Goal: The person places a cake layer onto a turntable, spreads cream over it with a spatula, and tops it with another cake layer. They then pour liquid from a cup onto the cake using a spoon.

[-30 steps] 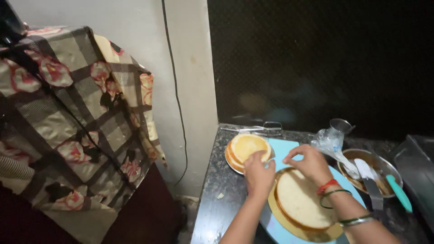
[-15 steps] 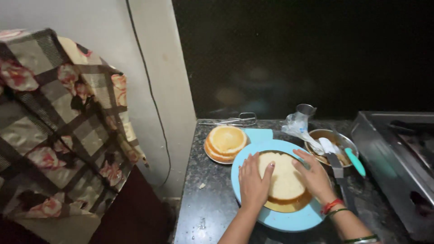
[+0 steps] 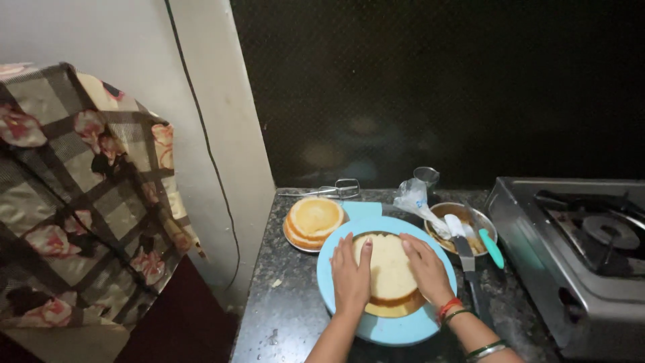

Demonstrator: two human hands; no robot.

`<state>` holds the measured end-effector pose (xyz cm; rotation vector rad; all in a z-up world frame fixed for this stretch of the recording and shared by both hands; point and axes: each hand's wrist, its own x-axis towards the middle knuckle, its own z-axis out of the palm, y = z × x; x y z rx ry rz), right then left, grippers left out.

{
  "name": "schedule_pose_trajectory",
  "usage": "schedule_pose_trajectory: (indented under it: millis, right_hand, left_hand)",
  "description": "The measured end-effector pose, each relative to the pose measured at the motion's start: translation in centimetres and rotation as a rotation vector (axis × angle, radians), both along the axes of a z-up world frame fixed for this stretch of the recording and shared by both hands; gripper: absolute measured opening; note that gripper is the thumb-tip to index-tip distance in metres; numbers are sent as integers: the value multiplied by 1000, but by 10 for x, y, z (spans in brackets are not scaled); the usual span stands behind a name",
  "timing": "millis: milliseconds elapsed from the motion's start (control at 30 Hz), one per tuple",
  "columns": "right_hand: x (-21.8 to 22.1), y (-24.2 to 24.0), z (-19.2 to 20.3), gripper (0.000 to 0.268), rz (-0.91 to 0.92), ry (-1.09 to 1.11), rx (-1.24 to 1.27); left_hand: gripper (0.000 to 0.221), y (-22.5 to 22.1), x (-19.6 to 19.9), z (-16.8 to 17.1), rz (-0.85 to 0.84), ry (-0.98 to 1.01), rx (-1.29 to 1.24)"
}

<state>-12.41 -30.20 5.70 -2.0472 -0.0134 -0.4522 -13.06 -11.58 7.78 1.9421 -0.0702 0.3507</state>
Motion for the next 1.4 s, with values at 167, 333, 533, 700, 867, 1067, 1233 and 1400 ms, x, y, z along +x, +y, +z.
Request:
schedule_pose_trajectory:
  millis: [167, 333, 533, 700, 867, 1067, 1233, 1400]
  right_hand:
    - [20, -23, 58, 34, -14, -48, -49]
    - [18, -42, 110, 24, 104, -233, -155]
    - [0, -40, 115, 17, 63, -152, -237]
    - [4, -48, 107, 23, 144, -255, -163]
    - [36, -69, 112, 24, 121, -89, -100]
    - [72, -101, 166, 23, 167, 251, -113]
    - [95, -132, 207, 22, 99, 146, -369]
    - [145, -173, 182, 27, 186, 113, -308]
  left_hand:
    - [51, -20, 5, 49, 92, -147, 130]
    - [24, -40, -5, 97, -21, -68, 213]
    - [18, -59, -8, 73, -38, -181, 92]
    - [21, -58, -20, 101, 11, -158, 113]
    - [21, -68, 11, 99, -38, -124, 49]
    - [25, -89, 43, 140, -76, -340, 131]
    - [25, -111, 80, 149, -122, -496, 191]
    - [23, -128, 85, 172, -304, -159, 60]
